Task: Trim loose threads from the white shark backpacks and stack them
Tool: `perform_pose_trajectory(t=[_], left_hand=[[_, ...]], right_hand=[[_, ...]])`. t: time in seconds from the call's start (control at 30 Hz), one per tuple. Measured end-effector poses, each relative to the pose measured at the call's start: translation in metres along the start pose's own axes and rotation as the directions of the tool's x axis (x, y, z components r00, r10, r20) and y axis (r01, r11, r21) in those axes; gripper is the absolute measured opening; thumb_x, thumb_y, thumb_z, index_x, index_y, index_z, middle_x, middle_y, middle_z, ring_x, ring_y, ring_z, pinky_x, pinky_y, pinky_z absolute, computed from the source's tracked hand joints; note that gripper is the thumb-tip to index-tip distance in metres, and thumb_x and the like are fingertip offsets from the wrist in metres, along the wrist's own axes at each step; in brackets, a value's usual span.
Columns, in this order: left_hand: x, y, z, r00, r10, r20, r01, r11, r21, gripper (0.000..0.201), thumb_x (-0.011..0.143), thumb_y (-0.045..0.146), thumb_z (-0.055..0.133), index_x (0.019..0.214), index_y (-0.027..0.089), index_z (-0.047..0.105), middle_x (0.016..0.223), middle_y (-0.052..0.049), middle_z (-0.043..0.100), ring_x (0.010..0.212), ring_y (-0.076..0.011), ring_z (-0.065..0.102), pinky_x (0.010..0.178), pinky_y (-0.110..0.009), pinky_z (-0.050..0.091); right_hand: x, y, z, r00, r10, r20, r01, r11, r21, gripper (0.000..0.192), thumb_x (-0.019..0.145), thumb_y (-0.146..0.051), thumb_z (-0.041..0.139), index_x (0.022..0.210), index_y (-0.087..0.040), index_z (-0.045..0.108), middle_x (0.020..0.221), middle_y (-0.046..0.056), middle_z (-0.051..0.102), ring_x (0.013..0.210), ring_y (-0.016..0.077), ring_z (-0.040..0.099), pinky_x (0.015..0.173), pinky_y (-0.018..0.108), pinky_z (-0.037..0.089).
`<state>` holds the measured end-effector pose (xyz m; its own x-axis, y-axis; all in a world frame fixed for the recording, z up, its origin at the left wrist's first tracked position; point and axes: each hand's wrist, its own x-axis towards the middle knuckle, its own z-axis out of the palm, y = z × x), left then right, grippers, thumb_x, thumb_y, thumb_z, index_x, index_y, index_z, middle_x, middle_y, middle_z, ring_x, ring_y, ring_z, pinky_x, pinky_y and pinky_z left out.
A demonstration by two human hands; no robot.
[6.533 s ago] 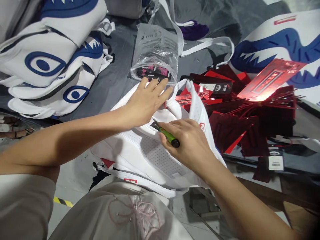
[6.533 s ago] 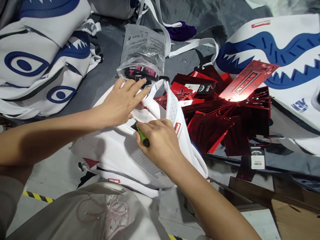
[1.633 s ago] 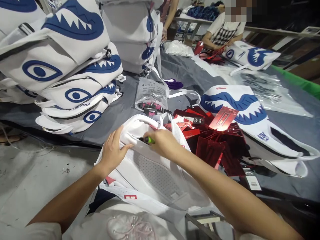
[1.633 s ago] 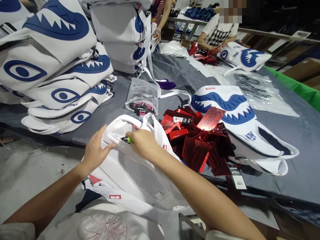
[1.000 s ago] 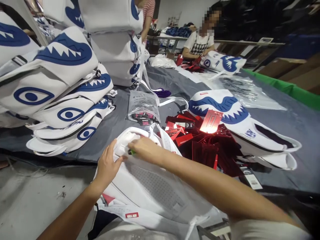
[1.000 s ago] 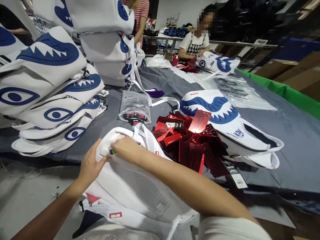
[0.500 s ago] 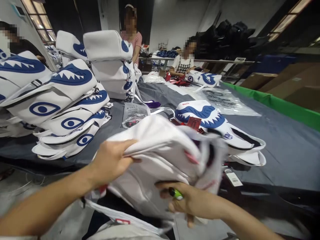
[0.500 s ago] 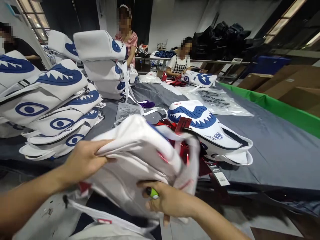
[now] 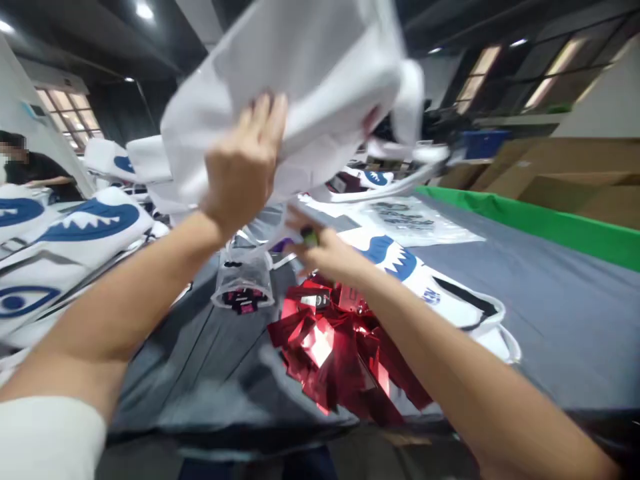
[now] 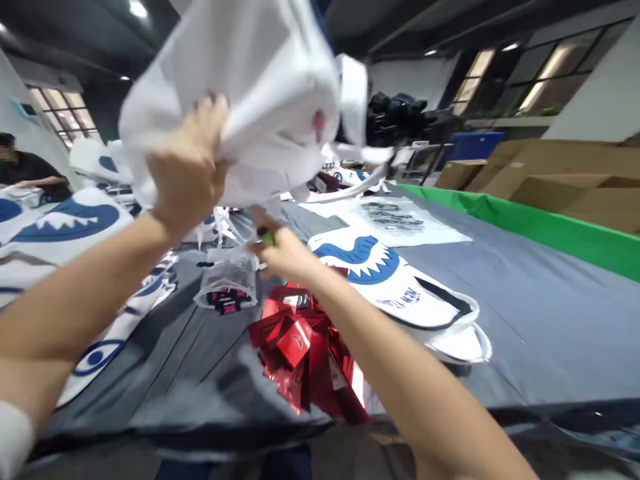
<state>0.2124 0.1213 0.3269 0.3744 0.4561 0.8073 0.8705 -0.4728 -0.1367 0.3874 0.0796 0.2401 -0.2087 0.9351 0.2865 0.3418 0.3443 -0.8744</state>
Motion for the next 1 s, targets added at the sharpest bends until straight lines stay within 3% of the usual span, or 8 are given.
perform_pose_trajectory(t=[0.1, 0.2, 0.33, 0.47, 0.57, 0.67, 0.83, 1.0], left_hand=[[-0.002, -0.006, 0.144, 0.994, -0.088, 0.071, 0.095, 0.991, -0.095, 0.056, 0.1, 0.018, 0.031, 0.156, 0.01, 0.034, 0.164, -0.015, 0.03, 0.152, -0.0293, 0.029, 0.124, -0.046, 0.03], [-0.028, -0.008, 0.271, 0.911, -0.193, 0.364, 0.256, 0.958, -0.132, 0.059, 0.096, 0.008, 0.023, 0.154, 0.005, 0.034, 0.163, -0.022, 0.026, 0.154, -0.0324, 0.023, 0.12, -0.054, 0.031], [-0.077, 0.003, 0.355, 0.813, -0.121, 0.569, 0.284, 0.936, -0.207, 0.057, 0.088, 0.008, 0.045, 0.146, 0.007, 0.048, 0.155, -0.026, 0.04, 0.149, -0.0407, 0.032, 0.115, -0.069, 0.026], [-0.108, 0.018, 0.351, 0.748, 0.02, 0.664, 0.271, 0.903, -0.333, 0.056, 0.089, 0.019, 0.058, 0.145, 0.016, 0.052, 0.157, -0.016, 0.042, 0.15, -0.0341, 0.033, 0.124, -0.058, 0.02], [-0.124, 0.037, 0.332, 0.688, 0.088, 0.72, 0.341, 0.837, -0.428, 0.047, 0.09, 0.027, 0.06, 0.136, 0.019, 0.061, 0.147, -0.012, 0.055, 0.141, -0.0302, 0.048, 0.121, -0.047, 0.033], [-0.137, 0.066, 0.316, 0.646, 0.139, 0.751, 0.448, 0.727, -0.521, 0.044, 0.092, 0.031, 0.058, 0.134, 0.017, 0.064, 0.139, -0.011, 0.062, 0.132, -0.0291, 0.057, 0.115, -0.044, 0.041], [-0.145, 0.103, 0.276, 0.644, 0.193, 0.74, 0.577, 0.512, -0.636, 0.038, 0.091, 0.031, 0.059, 0.126, 0.02, 0.069, 0.13, -0.009, 0.069, 0.122, -0.0266, 0.065, 0.11, -0.04, 0.047], [-0.147, 0.119, 0.231, 0.654, 0.129, 0.745, 0.695, 0.285, -0.66, 0.034, 0.092, 0.034, 0.058, 0.117, 0.017, 0.071, 0.121, -0.011, 0.073, 0.114, -0.0238, 0.068, 0.105, -0.039, 0.051]], right_hand=[[-0.05, 0.066, -0.017, 0.983, 0.036, 0.177, 0.012, 0.965, -0.262, 0.051, 0.088, -0.021, 0.056, 0.138, -0.023, 0.061, 0.115, 0.008, 0.074, 0.095, 0.0213, 0.071, 0.083, 0.035, 0.061], [-0.101, 0.129, -0.056, 0.987, 0.159, 0.003, -0.128, 0.807, -0.576, 0.049, 0.087, -0.018, 0.05, 0.134, -0.022, 0.064, 0.12, 0.009, 0.073, 0.109, 0.0261, 0.07, 0.096, 0.042, 0.056], [-0.128, 0.2, -0.131, 0.842, 0.311, -0.441, -0.537, 0.417, -0.733, 0.053, 0.084, -0.019, 0.047, 0.134, -0.016, 0.063, 0.126, 0.015, 0.07, 0.112, 0.0344, 0.068, 0.091, 0.049, 0.057], [-0.157, 0.256, -0.183, 0.817, 0.467, -0.339, -0.523, 0.35, -0.777, 0.05, 0.088, -0.026, 0.046, 0.133, -0.013, 0.064, 0.129, 0.018, 0.068, 0.118, 0.037, 0.064, 0.102, 0.055, 0.049], [-0.179, 0.273, -0.184, 0.881, 0.405, -0.245, -0.42, 0.432, -0.798, 0.052, 0.09, -0.034, 0.05, 0.138, -0.017, 0.06, 0.137, 0.016, 0.063, 0.125, 0.0356, 0.06, 0.109, 0.057, 0.042], [-0.176, 0.265, -0.175, 0.885, 0.341, -0.316, -0.42, 0.295, -0.858, 0.046, 0.088, -0.021, 0.05, 0.132, -0.017, 0.065, 0.131, 0.017, 0.067, 0.118, 0.0353, 0.064, 0.098, 0.052, 0.047], [-0.118, 0.2, -0.21, 0.82, 0.253, -0.513, -0.55, 0.102, -0.829, 0.039, 0.095, -0.022, 0.045, 0.121, -0.012, 0.073, 0.107, 0.024, 0.074, 0.095, 0.0297, 0.071, 0.068, 0.037, 0.04], [-0.051, 0.082, -0.251, 0.777, -0.144, -0.613, -0.584, 0.199, -0.787, 0.046, 0.091, -0.032, 0.045, 0.12, -0.004, 0.068, 0.122, 0.021, 0.069, 0.119, 0.0238, 0.061, 0.082, 0.041, 0.037]])
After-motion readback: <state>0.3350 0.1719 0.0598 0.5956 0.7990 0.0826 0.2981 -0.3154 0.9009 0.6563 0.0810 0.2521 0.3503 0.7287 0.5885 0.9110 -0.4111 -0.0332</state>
